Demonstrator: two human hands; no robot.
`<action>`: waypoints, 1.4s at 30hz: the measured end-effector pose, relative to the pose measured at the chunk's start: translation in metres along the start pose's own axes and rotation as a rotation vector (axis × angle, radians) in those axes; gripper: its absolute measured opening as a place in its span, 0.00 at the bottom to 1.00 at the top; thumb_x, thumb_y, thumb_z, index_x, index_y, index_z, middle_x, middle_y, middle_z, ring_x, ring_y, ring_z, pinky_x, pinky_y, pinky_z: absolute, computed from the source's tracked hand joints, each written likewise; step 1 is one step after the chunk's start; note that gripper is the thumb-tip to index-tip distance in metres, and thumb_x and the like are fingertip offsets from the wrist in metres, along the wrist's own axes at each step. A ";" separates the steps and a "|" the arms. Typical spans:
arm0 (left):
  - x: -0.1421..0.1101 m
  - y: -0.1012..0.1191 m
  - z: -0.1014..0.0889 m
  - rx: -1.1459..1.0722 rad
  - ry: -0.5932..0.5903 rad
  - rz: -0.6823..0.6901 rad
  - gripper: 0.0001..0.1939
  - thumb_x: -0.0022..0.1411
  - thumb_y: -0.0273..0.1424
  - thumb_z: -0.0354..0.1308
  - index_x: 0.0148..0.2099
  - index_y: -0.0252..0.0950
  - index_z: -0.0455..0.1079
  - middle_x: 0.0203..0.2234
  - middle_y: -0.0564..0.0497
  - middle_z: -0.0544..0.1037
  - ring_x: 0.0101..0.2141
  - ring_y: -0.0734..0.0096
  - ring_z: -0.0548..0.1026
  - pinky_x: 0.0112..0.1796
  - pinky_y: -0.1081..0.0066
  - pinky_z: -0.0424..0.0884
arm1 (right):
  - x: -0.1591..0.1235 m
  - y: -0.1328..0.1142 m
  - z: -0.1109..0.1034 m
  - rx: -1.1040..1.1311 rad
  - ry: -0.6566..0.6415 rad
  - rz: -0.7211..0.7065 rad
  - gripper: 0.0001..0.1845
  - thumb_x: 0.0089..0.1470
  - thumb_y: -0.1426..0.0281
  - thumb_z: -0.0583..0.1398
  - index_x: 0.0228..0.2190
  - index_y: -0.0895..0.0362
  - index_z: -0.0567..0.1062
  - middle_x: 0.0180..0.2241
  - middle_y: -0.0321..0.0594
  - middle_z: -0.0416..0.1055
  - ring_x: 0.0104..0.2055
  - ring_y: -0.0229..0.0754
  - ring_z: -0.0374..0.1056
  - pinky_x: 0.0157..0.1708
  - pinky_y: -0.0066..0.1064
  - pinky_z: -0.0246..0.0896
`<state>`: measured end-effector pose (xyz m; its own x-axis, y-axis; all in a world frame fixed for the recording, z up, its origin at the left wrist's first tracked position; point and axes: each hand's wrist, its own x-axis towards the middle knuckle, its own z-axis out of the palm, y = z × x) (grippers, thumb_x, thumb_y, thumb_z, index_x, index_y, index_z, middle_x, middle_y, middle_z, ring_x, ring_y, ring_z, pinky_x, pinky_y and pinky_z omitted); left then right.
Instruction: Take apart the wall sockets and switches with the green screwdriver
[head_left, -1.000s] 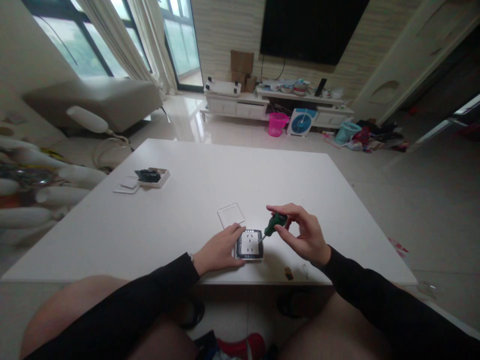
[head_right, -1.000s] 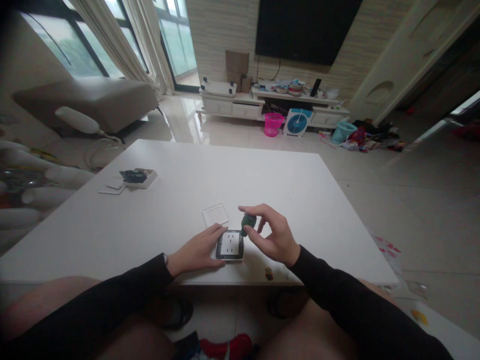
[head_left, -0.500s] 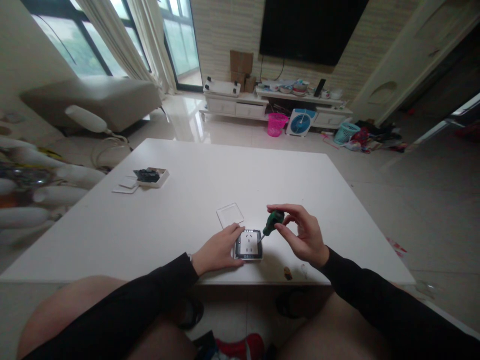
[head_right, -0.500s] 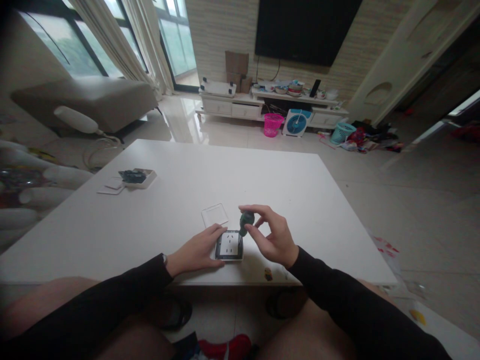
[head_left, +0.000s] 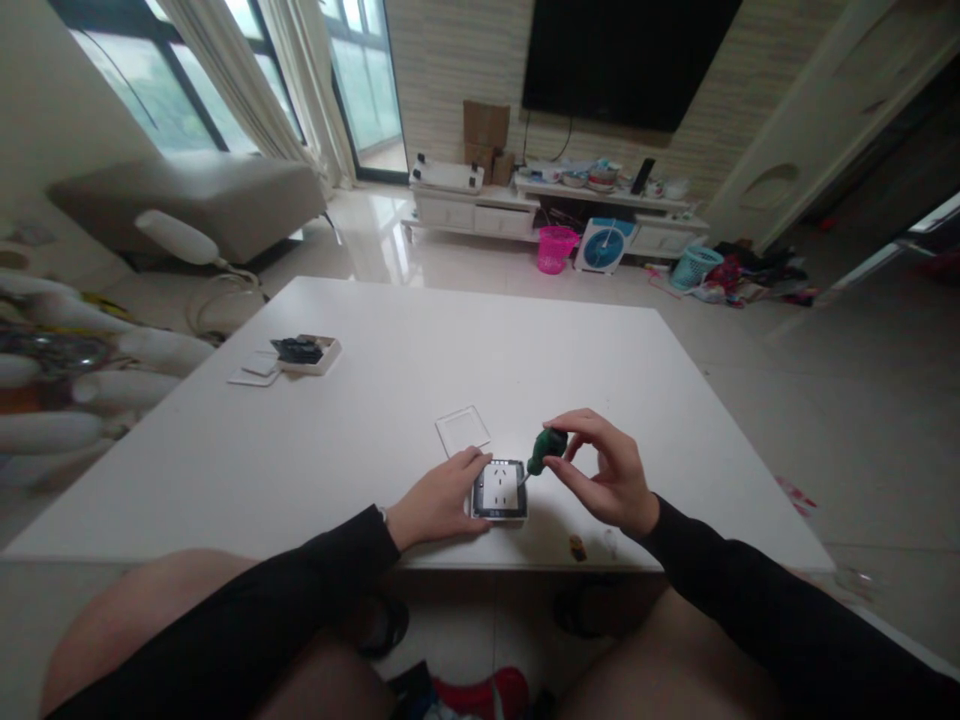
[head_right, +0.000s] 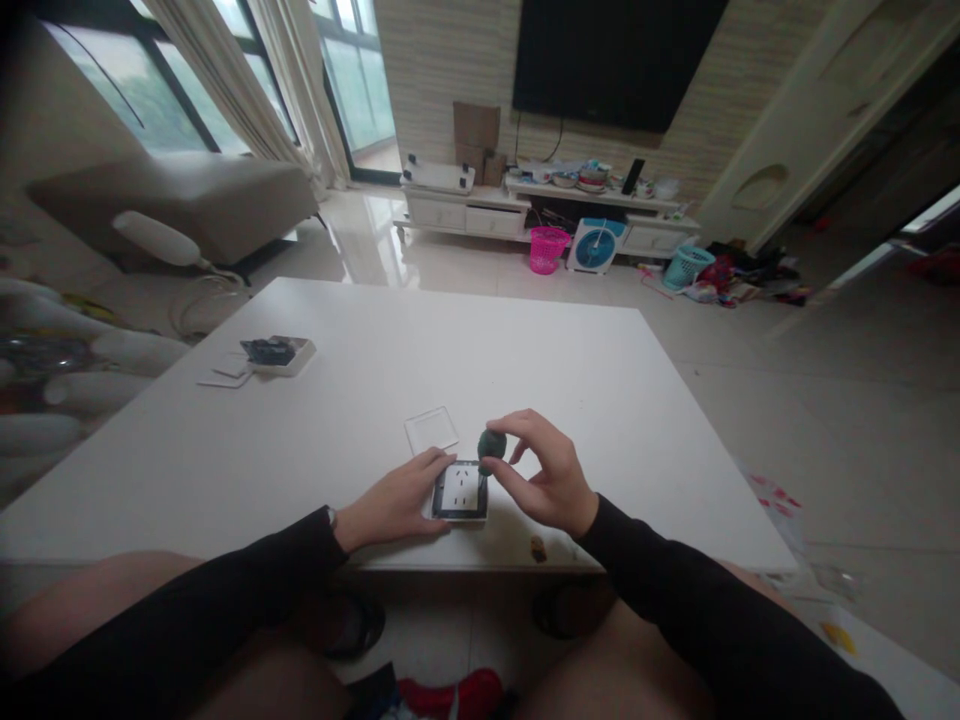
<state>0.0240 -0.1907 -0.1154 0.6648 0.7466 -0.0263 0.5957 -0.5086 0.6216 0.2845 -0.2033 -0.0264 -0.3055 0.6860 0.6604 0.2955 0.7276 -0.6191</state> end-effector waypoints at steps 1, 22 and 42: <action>0.000 0.000 0.000 0.002 -0.002 -0.004 0.46 0.52 0.37 0.74 0.68 0.37 0.57 0.61 0.39 0.68 0.60 0.46 0.72 0.61 0.53 0.71 | 0.000 -0.001 0.000 0.009 -0.011 0.011 0.27 0.59 0.79 0.66 0.58 0.49 0.74 0.46 0.45 0.77 0.44 0.45 0.74 0.30 0.32 0.74; 0.000 0.000 0.000 0.000 0.004 -0.004 0.45 0.53 0.38 0.73 0.68 0.36 0.59 0.62 0.38 0.69 0.60 0.45 0.72 0.61 0.51 0.72 | -0.002 -0.002 -0.001 0.053 -0.001 0.089 0.29 0.59 0.78 0.67 0.59 0.47 0.73 0.48 0.44 0.80 0.47 0.46 0.79 0.32 0.31 0.77; -0.001 -0.004 0.004 -0.008 0.030 0.025 0.46 0.54 0.39 0.72 0.70 0.41 0.56 0.63 0.39 0.66 0.63 0.45 0.70 0.62 0.52 0.70 | 0.004 -0.002 -0.003 -0.034 -0.011 0.024 0.24 0.60 0.78 0.64 0.56 0.49 0.76 0.44 0.44 0.77 0.42 0.44 0.74 0.29 0.32 0.74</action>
<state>0.0228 -0.1916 -0.1211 0.6659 0.7459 0.0128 0.5753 -0.5244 0.6277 0.2850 -0.2025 -0.0213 -0.3076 0.7036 0.6406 0.3334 0.7103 -0.6200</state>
